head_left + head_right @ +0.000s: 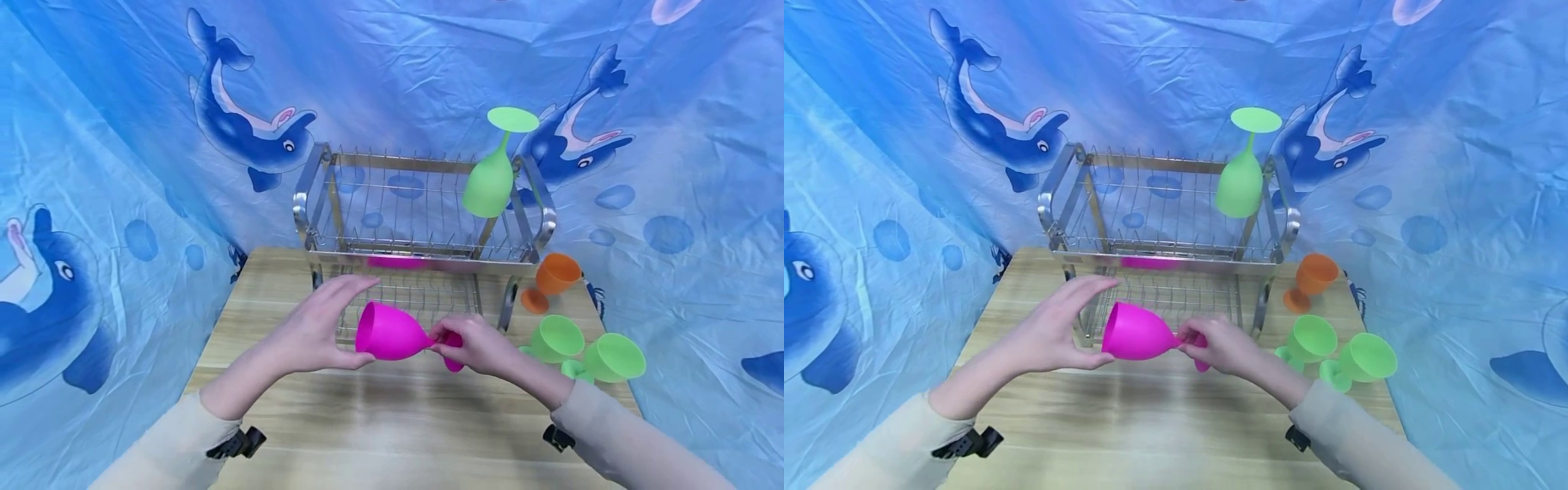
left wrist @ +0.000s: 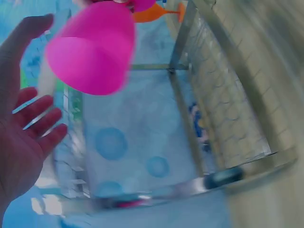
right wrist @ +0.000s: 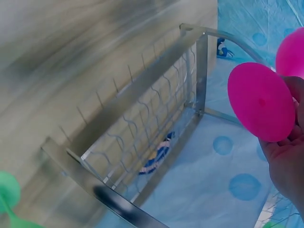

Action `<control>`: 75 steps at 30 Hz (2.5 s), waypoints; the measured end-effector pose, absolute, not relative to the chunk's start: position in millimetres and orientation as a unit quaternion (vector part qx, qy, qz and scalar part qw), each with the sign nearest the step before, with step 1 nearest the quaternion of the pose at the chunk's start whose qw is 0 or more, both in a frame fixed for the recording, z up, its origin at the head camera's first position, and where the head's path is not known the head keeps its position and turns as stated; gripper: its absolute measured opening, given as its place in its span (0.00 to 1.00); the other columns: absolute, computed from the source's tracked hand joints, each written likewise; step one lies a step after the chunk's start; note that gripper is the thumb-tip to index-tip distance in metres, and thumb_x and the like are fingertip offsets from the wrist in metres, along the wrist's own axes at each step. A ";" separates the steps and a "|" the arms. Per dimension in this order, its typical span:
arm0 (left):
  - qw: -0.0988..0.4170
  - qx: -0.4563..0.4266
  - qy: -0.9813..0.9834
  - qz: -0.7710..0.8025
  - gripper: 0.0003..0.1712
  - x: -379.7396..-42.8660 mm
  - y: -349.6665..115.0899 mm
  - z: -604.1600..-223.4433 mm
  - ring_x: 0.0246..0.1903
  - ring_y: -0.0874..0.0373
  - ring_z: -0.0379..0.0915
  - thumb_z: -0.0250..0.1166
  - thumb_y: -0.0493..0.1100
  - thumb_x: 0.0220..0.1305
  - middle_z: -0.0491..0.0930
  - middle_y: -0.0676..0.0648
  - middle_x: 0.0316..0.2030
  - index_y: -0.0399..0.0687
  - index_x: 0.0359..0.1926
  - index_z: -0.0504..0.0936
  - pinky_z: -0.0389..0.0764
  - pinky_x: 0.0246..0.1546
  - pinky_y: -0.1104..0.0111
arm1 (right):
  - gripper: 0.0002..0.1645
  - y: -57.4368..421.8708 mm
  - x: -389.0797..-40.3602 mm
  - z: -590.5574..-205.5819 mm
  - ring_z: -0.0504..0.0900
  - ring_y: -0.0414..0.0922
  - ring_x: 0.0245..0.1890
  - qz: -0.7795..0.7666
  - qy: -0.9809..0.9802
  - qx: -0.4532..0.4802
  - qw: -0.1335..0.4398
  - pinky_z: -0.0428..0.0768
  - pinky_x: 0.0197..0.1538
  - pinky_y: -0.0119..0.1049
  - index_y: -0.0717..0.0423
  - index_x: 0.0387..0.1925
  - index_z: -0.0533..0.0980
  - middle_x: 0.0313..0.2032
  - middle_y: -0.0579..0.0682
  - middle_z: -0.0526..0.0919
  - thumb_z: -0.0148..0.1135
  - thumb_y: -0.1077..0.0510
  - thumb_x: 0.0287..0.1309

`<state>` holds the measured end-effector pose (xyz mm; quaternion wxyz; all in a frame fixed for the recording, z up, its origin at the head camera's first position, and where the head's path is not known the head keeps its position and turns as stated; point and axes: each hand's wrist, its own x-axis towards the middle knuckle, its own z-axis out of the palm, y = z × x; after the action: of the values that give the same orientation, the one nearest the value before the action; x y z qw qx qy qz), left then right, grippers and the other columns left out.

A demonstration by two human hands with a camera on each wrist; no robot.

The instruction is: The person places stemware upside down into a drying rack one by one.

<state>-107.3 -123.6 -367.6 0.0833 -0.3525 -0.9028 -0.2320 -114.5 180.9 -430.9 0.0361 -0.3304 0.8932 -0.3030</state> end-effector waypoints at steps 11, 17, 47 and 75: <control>0.052 -0.417 -0.899 -0.120 0.51 -110.3 -95.5 -355.1 0.58 0.58 0.66 0.74 0.68 0.36 0.70 0.54 0.59 0.57 0.63 0.69 0.80 0.50 0.62 | 0.07 187.1 -120.9 -407.2 0.74 0.30 0.25 -0.209 0.901 -0.381 -0.013 0.75 0.25 0.16 0.46 0.35 0.82 0.29 0.38 0.80 0.72 0.54 0.53; 0.064 -0.406 -0.897 -0.163 0.56 -119.3 -100.9 -372.6 0.61 0.59 0.63 0.74 0.71 0.34 0.68 0.54 0.61 0.56 0.65 0.66 0.78 0.55 0.60 | 0.07 192.2 -121.9 -404.0 0.73 0.30 0.25 -0.201 0.906 -0.372 -0.019 0.76 0.27 0.17 0.46 0.35 0.82 0.30 0.38 0.80 0.72 0.55 0.52; 0.050 -0.357 -0.853 -0.377 0.48 -121.4 -103.9 -428.2 0.50 0.62 0.73 0.80 0.58 0.36 0.70 0.56 0.55 0.57 0.60 0.68 0.81 0.49 0.69 | 0.06 201.8 -121.7 -402.3 0.74 0.28 0.17 -0.231 0.901 -0.365 0.039 0.77 0.24 0.20 0.45 0.35 0.81 0.30 0.37 0.77 0.70 0.56 0.54; -0.005 -0.214 -0.787 -0.579 0.44 -87.6 -104.3 -424.9 0.52 0.49 0.73 0.80 0.41 0.41 0.72 0.49 0.55 0.46 0.61 0.70 0.82 0.50 0.65 | 0.38 246.9 -80.5 -427.3 0.71 0.52 0.63 -0.573 0.805 -0.156 0.014 0.71 0.62 0.29 0.54 0.67 0.65 0.63 0.55 0.72 0.68 0.59 0.56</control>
<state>-87.6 -104.3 -424.9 -0.0052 -0.2141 -0.7867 -0.5790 -80.5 246.9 -427.3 0.0140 -0.1561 0.8046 -0.5727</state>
